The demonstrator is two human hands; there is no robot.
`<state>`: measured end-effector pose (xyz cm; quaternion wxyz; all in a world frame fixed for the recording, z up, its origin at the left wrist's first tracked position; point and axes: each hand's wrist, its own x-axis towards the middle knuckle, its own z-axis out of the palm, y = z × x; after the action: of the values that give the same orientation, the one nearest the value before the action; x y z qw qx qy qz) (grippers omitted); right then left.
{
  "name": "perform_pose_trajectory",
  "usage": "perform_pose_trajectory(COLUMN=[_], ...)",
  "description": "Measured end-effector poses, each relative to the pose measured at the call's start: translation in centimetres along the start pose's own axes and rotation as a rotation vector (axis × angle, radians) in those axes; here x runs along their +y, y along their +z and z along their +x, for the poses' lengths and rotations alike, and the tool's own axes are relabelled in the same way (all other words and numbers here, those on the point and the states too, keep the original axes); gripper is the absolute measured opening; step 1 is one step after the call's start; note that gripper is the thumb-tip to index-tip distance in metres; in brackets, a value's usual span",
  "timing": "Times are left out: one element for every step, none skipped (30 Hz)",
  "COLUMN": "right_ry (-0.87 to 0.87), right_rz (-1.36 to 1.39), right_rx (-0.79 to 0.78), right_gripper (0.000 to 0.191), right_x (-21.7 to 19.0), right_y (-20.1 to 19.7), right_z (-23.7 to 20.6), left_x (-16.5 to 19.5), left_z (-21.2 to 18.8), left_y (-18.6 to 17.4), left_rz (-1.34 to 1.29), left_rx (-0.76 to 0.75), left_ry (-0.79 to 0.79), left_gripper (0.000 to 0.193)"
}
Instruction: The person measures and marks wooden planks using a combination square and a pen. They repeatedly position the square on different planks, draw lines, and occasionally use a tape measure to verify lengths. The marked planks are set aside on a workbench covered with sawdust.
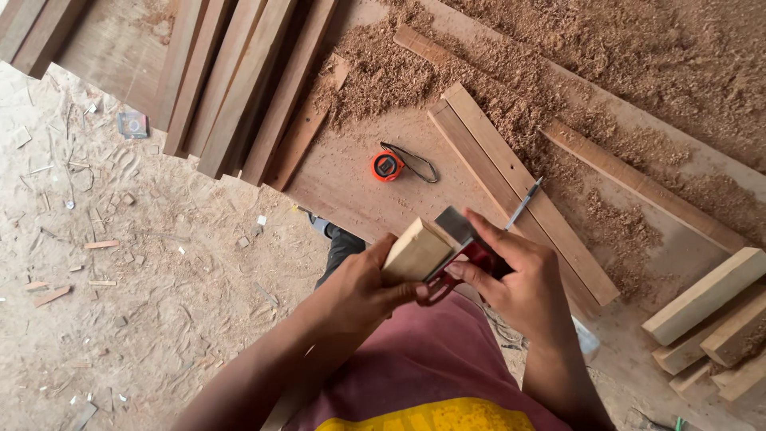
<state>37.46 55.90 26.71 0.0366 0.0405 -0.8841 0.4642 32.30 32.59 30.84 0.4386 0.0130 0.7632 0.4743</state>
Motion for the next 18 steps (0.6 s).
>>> perform_pose_trajectory(right_ry=[0.022,0.082,0.141,0.203,0.148,0.099,0.046,0.009,-0.03,-0.072,-0.049,-0.024,-0.002,-0.002,0.0,0.005,0.042,0.081], right_rz=[-0.02,0.02,0.061,0.102,0.131,0.159,0.185,0.151,0.117,0.083,0.093,0.103,0.112,0.095,0.079,0.064,0.062,0.062], right_rx=[0.023,0.016,0.01,0.003,-0.009,-0.021,-0.031,-0.024,-0.016,-0.008,0.013,0.034,0.057,0.057,0.058,0.06,0.041,0.023], right_gripper=[0.068,0.072,0.076,0.08,0.072,0.064,0.056,0.056,0.056,0.055,0.054,0.053,0.051,0.052,0.053,0.054,0.059,0.065], right_x=[-0.1,-0.2,-0.2,-0.1,0.1,0.3,0.5,0.7,0.7,0.7,0.5,0.2,-0.1,-0.4,-0.7,-1.0,-1.3,-1.5], right_y=[0.1,0.3,0.4,0.6,0.8,1.0,1.2,1.5,1.8,2.1,2.3,2.5,2.5,2.4,2.4,2.2,2.0,1.7], right_z=[-0.3,-0.5,-0.7,-0.9,-1.0,-1.0,-0.9,-0.8,-0.8,-0.7,-0.8,-1.0,-1.0,-1.0,-1.0,-0.9,-1.0,-1.0], left_x=[-0.2,-0.4,-0.7,-1.0,-1.4,-1.7,-1.9,-2.1,-2.1,-2.1,-2.0,-1.8,-1.6,-1.3,-1.0,-0.7,-0.3,0.0], left_z=[0.3,0.8,1.2,1.5,1.7,1.9,2.1,2.3,2.5,2.6,2.6,2.5,2.4,2.1,1.7,1.3,0.9,0.5], left_y=[-0.1,-0.1,-0.3,-0.4,-0.4,-0.4,-0.4,-0.5,-0.5,-0.5,-0.6,-0.6,-0.6,-0.6,-0.6,-0.6,-0.5,-0.5], left_rz=[0.01,0.024,0.039,0.028,0.014,-0.003,-0.06,-0.117,-0.174,-0.115,-0.056,0.003,-0.024,-0.051,-0.076,-0.072,-0.067,-0.06], left_rx=[-0.011,-0.02,-0.028,-0.033,-0.043,-0.059,-0.091,-0.119,-0.145,-0.11,-0.073,-0.037,-0.037,-0.036,-0.037,-0.039,-0.044,-0.05], left_ry=[0.029,0.058,0.089,0.11,0.126,0.14,0.161,0.183,0.207,0.226,0.242,0.255,0.214,0.172,0.129,0.133,0.135,0.136], left_gripper=[0.05,0.052,0.054,0.058,0.063,0.068,0.068,0.068,0.067,0.066,0.064,0.062,0.061,0.059,0.057,0.053,0.049,0.046])
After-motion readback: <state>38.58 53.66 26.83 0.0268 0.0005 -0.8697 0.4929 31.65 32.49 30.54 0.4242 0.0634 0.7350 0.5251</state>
